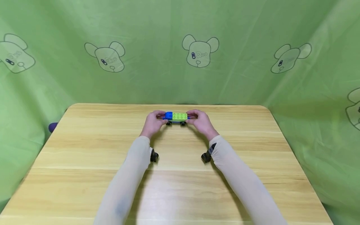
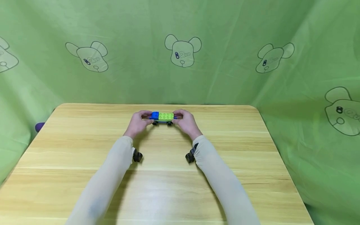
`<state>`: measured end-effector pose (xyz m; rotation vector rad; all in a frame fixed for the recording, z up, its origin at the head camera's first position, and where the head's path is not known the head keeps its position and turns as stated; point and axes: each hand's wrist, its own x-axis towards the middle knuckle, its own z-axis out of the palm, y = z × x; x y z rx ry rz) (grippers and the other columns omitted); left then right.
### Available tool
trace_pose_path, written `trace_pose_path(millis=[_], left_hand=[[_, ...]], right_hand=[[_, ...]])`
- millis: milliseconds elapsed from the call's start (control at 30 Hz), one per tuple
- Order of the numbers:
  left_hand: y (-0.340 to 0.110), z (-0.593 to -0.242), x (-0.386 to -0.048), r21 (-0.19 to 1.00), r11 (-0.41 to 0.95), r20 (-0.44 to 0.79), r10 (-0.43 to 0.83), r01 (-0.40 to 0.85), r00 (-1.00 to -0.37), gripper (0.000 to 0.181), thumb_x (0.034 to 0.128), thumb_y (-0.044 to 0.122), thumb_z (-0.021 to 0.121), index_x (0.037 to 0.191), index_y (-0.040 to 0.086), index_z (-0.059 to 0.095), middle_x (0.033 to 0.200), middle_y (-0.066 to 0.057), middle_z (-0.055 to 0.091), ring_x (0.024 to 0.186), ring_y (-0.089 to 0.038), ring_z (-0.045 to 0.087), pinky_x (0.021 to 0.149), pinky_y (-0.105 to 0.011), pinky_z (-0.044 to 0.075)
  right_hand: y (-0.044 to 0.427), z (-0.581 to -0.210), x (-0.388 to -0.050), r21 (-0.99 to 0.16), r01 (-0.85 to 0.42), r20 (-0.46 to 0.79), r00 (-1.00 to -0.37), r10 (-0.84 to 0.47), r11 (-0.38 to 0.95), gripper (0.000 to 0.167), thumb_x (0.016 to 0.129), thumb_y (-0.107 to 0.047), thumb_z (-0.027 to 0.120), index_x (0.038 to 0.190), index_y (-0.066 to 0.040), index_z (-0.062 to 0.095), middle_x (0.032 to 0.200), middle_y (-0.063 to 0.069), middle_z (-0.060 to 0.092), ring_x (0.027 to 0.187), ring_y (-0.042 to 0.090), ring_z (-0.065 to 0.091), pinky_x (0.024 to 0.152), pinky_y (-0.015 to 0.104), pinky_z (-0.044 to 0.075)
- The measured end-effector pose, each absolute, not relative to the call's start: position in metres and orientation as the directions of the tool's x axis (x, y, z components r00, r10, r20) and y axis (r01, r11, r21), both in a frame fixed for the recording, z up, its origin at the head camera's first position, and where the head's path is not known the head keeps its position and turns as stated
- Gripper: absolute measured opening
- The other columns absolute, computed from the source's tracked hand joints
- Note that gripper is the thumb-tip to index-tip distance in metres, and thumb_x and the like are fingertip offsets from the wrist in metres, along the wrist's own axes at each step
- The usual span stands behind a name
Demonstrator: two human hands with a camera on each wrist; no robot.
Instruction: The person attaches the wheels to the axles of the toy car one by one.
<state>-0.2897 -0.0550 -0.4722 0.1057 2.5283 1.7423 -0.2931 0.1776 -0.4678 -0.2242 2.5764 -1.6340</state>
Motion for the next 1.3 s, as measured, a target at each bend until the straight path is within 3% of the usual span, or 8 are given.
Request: trace_pose_path(millis=[500, 900, 1100, 1300], left_hand=[[-0.05, -0.474, -0.296, 0.924, 0.38, -0.074, 0.11, -0.027, -0.991, 0.037, 0.0859, -0.003, 0.071, 0.121, -0.005, 0.062, 0.11, -0.017, 0.064, 0.1, -0.028, 0.061, 0.087, -0.032, 0.053], [-0.054, -0.48, -0.298, 0.923, 0.384, -0.093, 0.127, -0.038, -0.988, 0.043, 0.0857, -0.006, 0.069, 0.127, -0.006, 0.058, 0.114, -0.017, 0.062, 0.105, -0.028, 0.059, 0.092, -0.032, 0.051], [-0.062, -0.476, -0.296, 0.919, 0.392, -0.108, 0.159, -0.038, -0.981, 0.047, 0.0869, -0.001, 0.07, 0.131, -0.006, 0.054, 0.12, -0.018, 0.06, 0.111, -0.029, 0.056, 0.098, -0.034, 0.047], [-0.076, -0.466, -0.289, 0.869, 0.495, -0.114, 0.235, 0.018, -0.965, 0.05, 0.0922, 0.014, 0.068, 0.136, -0.003, 0.051, 0.128, -0.017, 0.057, 0.119, -0.03, 0.052, 0.105, -0.041, 0.042]], right_hand=[[0.18, -0.479, -0.302, -0.91, -0.03, -0.048, -0.983, -0.177, 0.414, 0.038, 0.085, 0.003, 0.071, 0.121, 0.004, 0.059, 0.114, 0.017, 0.064, 0.105, 0.029, 0.06, 0.094, 0.035, 0.05], [0.181, -0.483, -0.301, -0.914, -0.023, -0.058, -0.981, -0.186, 0.405, 0.041, 0.086, 0.001, 0.071, 0.124, 0.004, 0.057, 0.117, 0.017, 0.062, 0.107, 0.029, 0.059, 0.095, 0.035, 0.049], [0.184, -0.482, -0.296, -0.899, -0.022, -0.065, -0.981, -0.184, 0.438, 0.045, 0.087, -0.006, 0.072, 0.128, 0.003, 0.055, 0.12, 0.016, 0.061, 0.11, 0.029, 0.057, 0.098, 0.037, 0.047], [0.192, -0.474, -0.291, -0.853, -0.06, -0.052, -0.979, -0.198, 0.518, 0.047, 0.092, -0.014, 0.069, 0.132, 0.004, 0.053, 0.122, 0.015, 0.06, 0.113, 0.029, 0.056, 0.101, 0.04, 0.045]])
